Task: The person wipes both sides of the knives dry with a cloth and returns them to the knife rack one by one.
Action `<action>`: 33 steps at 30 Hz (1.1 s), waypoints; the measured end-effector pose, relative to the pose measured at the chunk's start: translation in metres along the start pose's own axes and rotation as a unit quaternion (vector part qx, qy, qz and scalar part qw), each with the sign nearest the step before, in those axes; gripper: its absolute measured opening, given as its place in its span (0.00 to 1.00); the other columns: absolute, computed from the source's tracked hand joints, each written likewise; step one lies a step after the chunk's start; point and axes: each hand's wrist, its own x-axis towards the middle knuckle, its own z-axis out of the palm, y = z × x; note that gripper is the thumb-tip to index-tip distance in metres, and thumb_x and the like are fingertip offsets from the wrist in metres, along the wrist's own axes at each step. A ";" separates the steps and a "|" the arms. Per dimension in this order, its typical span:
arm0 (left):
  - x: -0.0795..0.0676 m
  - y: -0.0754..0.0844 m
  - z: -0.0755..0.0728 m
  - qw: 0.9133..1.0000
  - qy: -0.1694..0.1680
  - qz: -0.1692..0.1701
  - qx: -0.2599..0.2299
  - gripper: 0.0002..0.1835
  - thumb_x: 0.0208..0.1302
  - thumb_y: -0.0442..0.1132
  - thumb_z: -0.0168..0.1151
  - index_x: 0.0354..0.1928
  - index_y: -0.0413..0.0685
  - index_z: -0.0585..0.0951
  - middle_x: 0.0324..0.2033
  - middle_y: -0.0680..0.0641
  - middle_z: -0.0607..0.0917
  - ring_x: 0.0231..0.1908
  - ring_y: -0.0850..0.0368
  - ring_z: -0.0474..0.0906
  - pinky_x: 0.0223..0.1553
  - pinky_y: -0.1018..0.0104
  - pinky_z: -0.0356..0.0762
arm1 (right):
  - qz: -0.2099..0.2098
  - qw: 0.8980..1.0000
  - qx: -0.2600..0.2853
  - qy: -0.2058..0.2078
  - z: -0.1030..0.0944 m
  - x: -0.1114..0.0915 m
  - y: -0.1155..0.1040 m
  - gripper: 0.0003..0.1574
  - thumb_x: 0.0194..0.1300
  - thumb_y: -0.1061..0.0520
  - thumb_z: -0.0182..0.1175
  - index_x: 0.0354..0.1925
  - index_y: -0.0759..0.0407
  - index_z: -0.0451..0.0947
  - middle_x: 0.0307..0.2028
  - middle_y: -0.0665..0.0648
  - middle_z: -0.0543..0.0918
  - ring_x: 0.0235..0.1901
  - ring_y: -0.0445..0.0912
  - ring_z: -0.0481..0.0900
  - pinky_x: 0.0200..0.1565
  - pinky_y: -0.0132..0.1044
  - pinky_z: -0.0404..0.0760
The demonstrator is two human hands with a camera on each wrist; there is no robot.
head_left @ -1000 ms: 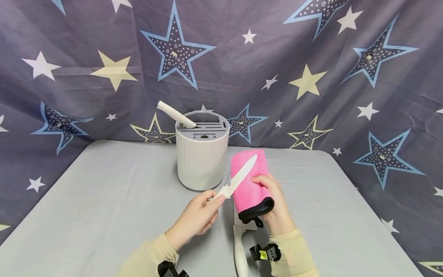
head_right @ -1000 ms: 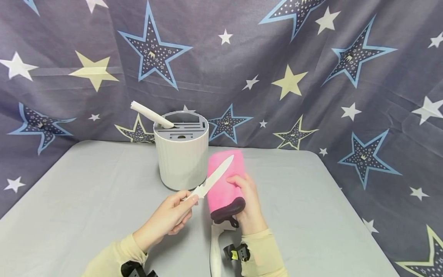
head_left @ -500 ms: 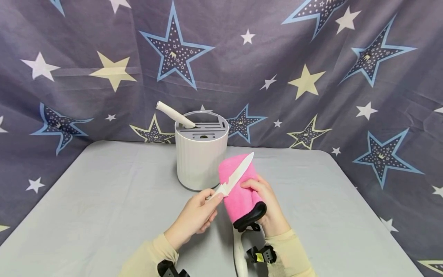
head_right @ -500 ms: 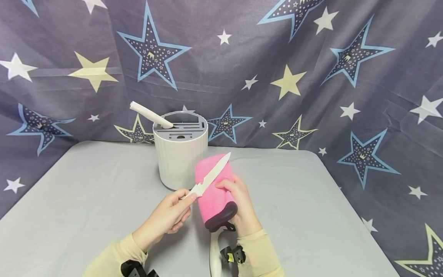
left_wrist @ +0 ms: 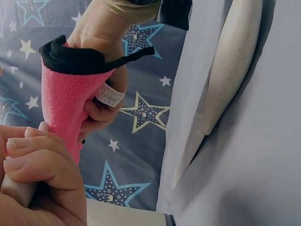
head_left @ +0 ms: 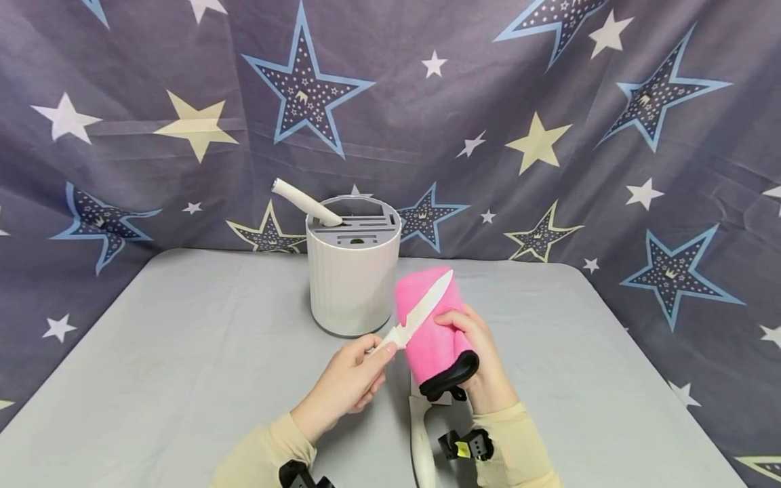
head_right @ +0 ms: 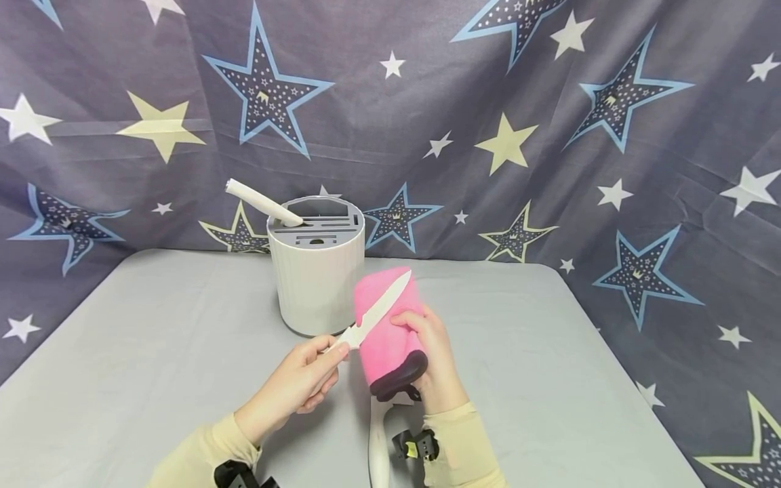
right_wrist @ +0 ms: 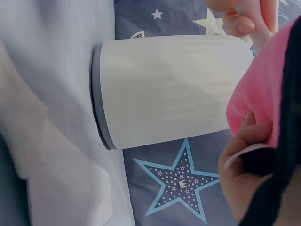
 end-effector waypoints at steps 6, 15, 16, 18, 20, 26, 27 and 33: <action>0.000 -0.001 0.001 1.000 -0.008 0.001 0.004 0.17 0.72 0.51 0.55 0.40 0.42 0.75 0.12 0.54 0.69 0.07 0.66 0.58 0.10 0.73 0.54 | 0.001 1.000 0.022 -0.007 -0.007 0.001 -0.005 0.10 0.60 0.65 0.51 0.40 0.54 0.71 0.33 0.50 0.77 0.29 0.44 0.77 0.32 0.34 0.78; -0.002 -0.004 0.002 1.000 -0.009 0.004 0.016 0.18 0.71 0.52 0.57 0.40 0.43 0.75 0.12 0.53 0.70 0.08 0.66 0.58 0.10 0.73 0.54 | -0.005 0.999 0.039 0.011 -0.013 0.003 -0.010 0.10 0.63 0.65 0.50 0.40 0.51 0.70 0.36 0.49 0.75 0.33 0.41 0.75 0.35 0.32 0.77; -0.002 -0.005 0.002 1.000 -0.011 0.006 0.018 0.17 0.71 0.52 0.57 0.40 0.43 0.75 0.12 0.53 0.70 0.08 0.66 0.58 0.10 0.73 0.54 | -0.006 0.999 0.041 0.014 -0.015 0.003 -0.011 0.10 0.63 0.65 0.50 0.41 0.51 0.69 0.35 0.48 0.75 0.32 0.41 0.75 0.35 0.32 0.77; -0.002 -0.005 0.002 1.000 -0.012 0.006 0.020 0.17 0.71 0.51 0.57 0.40 0.42 0.75 0.12 0.53 0.70 0.08 0.65 0.58 0.10 0.73 0.54 | -0.007 0.999 0.048 0.020 -0.017 0.004 -0.012 0.10 0.63 0.65 0.50 0.41 0.51 0.69 0.35 0.48 0.75 0.32 0.41 0.75 0.34 0.32 0.78; -0.002 -0.006 0.002 1.000 -0.014 0.006 0.020 0.17 0.71 0.51 0.57 0.40 0.42 0.76 0.12 0.53 0.70 0.08 0.65 0.58 0.10 0.73 0.54 | -0.009 0.998 0.061 0.026 -0.020 0.004 -0.014 0.10 0.64 0.64 0.50 0.41 0.51 0.69 0.35 0.47 0.75 0.32 0.41 0.75 0.34 0.31 0.78; -0.003 -0.006 0.002 1.000 -0.017 0.004 0.020 0.17 0.71 0.52 0.57 0.40 0.42 0.75 0.12 0.53 0.70 0.09 0.65 0.59 0.10 0.73 0.54 | -0.018 0.997 0.076 0.022 -0.024 0.004 -0.016 0.08 0.67 0.63 0.49 0.42 0.51 0.68 0.39 0.47 0.73 0.35 0.40 0.75 0.37 0.31 0.78; -0.003 -0.006 0.002 1.000 -0.018 0.005 0.019 0.18 0.71 0.52 0.57 0.40 0.42 0.75 0.12 0.53 0.70 0.09 0.65 0.59 0.10 0.73 0.54 | -0.018 0.997 0.076 0.020 -0.024 0.004 -0.016 0.08 0.67 0.63 0.49 0.42 0.51 0.68 0.39 0.47 0.73 0.35 0.40 0.75 0.37 0.31 0.78; -0.004 -0.005 0.002 1.000 -0.012 0.001 0.019 0.17 0.71 0.51 0.57 0.39 0.42 0.75 0.12 0.53 0.70 0.08 0.65 0.59 0.10 0.73 0.54 | -0.008 0.997 0.071 0.031 -0.021 0.006 -0.013 0.09 0.63 0.64 0.52 0.38 0.51 0.69 0.35 0.48 0.75 0.31 0.41 0.77 0.34 0.31 0.78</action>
